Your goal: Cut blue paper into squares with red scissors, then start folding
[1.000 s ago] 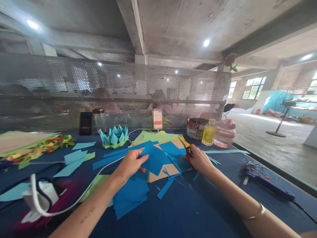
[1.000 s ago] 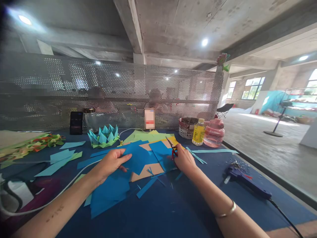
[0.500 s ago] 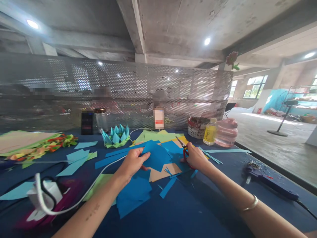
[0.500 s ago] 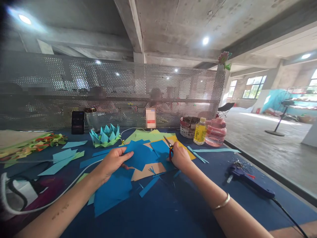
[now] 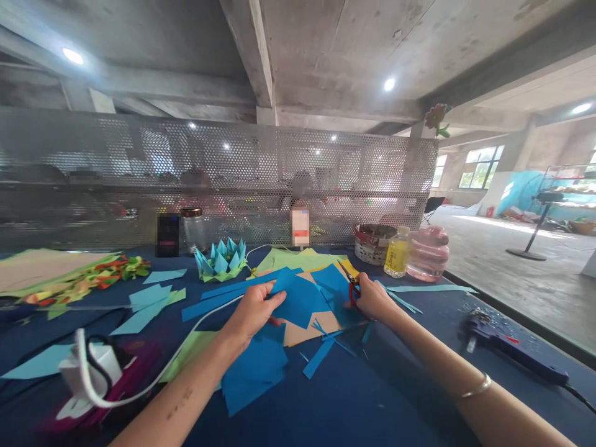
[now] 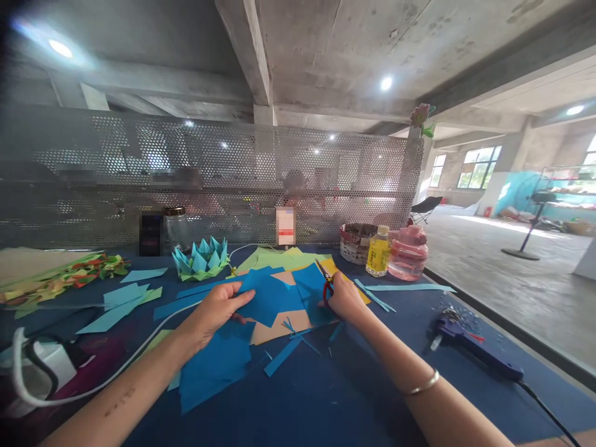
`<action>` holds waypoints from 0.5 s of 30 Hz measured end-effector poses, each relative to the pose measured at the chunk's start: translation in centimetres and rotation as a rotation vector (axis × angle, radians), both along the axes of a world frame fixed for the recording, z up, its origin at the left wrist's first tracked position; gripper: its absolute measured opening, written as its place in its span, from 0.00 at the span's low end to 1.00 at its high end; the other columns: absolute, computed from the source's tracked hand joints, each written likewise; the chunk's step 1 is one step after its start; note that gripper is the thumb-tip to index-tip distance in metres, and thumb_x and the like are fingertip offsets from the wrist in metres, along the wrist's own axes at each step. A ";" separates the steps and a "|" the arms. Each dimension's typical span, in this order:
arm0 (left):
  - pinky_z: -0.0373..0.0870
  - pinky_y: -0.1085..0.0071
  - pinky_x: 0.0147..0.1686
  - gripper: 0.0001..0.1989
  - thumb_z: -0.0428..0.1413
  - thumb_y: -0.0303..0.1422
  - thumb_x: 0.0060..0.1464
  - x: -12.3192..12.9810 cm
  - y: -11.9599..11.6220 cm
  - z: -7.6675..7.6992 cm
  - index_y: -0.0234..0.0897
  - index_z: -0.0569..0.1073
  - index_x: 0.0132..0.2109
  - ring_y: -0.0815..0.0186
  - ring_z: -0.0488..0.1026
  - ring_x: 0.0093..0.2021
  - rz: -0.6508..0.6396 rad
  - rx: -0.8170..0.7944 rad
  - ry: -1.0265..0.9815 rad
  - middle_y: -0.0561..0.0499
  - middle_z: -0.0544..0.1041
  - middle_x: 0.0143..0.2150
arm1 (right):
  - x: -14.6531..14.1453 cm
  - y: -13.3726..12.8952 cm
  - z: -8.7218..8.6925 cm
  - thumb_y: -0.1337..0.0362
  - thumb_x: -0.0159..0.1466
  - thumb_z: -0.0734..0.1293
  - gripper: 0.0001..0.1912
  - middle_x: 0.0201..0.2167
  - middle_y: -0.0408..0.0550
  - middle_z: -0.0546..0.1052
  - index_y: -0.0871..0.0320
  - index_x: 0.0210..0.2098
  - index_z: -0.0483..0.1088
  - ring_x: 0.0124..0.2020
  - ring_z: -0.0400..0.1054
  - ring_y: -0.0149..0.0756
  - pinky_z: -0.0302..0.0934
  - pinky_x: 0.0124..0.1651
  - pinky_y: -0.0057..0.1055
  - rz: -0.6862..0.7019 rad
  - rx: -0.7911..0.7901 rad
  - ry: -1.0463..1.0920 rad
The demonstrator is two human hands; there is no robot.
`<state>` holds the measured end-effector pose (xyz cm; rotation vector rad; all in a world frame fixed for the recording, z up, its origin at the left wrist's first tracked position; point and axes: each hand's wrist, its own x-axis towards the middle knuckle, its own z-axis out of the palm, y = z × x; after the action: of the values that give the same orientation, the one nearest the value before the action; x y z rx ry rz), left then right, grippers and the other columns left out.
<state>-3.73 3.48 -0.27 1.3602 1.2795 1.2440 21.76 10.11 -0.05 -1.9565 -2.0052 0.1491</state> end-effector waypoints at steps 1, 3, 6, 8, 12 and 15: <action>0.73 0.69 0.22 0.21 0.61 0.42 0.43 0.0 0.1 -0.2 0.31 0.77 0.41 0.59 0.74 0.31 0.007 0.007 -0.010 0.41 0.79 0.39 | 0.3 0.2 -0.2 0.61 0.45 0.76 0.27 0.33 0.55 0.76 0.61 0.41 0.65 0.39 0.70 0.51 0.54 0.32 0.31 0.015 0.005 0.060; 0.72 0.70 0.20 0.21 0.62 0.41 0.42 0.0 0.2 -0.3 0.32 0.77 0.42 0.58 0.75 0.32 0.004 0.018 -0.030 0.41 0.79 0.40 | 0.8 0.5 -0.6 0.64 0.44 0.75 0.24 0.28 0.50 0.75 0.59 0.39 0.66 0.37 0.70 0.48 0.54 0.33 0.31 0.043 0.026 0.192; 0.71 0.71 0.20 0.23 0.64 0.39 0.42 0.0 0.0 0.2 0.34 0.75 0.46 0.59 0.76 0.32 -0.068 -0.006 -0.049 0.43 0.80 0.41 | 1.0 0.7 -0.9 0.67 0.45 0.72 0.19 0.22 0.40 0.72 0.56 0.36 0.65 0.30 0.69 0.39 0.56 0.32 0.30 0.106 0.069 0.425; 0.71 0.71 0.20 0.23 0.64 0.38 0.43 0.1 -0.4 0.6 0.36 0.74 0.47 0.60 0.76 0.31 -0.127 -0.036 -0.074 0.45 0.80 0.40 | 0.7 0.4 -0.9 0.63 0.46 0.71 0.19 0.20 0.36 0.70 0.55 0.35 0.62 0.25 0.66 0.34 0.57 0.30 0.28 0.164 0.095 0.592; 0.70 0.72 0.24 0.15 0.64 0.35 0.44 0.2 -0.7 0.8 0.37 0.75 0.41 0.63 0.74 0.32 -0.100 -0.109 -0.275 0.48 0.79 0.37 | -0.8 -1.4 -0.5 0.52 0.46 0.72 0.23 0.19 0.33 0.66 0.54 0.33 0.59 0.19 0.61 0.29 0.59 0.24 0.27 0.239 0.128 0.848; 0.70 0.72 0.29 0.09 0.65 0.30 0.42 0.7 -0.6 0.5 0.39 0.74 0.33 0.65 0.73 0.36 0.009 -0.169 -0.554 0.51 0.77 0.37 | -2.5 -3.5 -0.2 0.55 0.42 0.75 0.25 0.17 0.31 0.63 0.54 0.33 0.60 0.16 0.59 0.27 0.62 0.24 0.28 0.269 0.088 1.220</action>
<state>-3.03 2.84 0.23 0.8082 0.9681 1.3613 19.28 6.57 -0.21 -1.0181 -1.3299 1.0068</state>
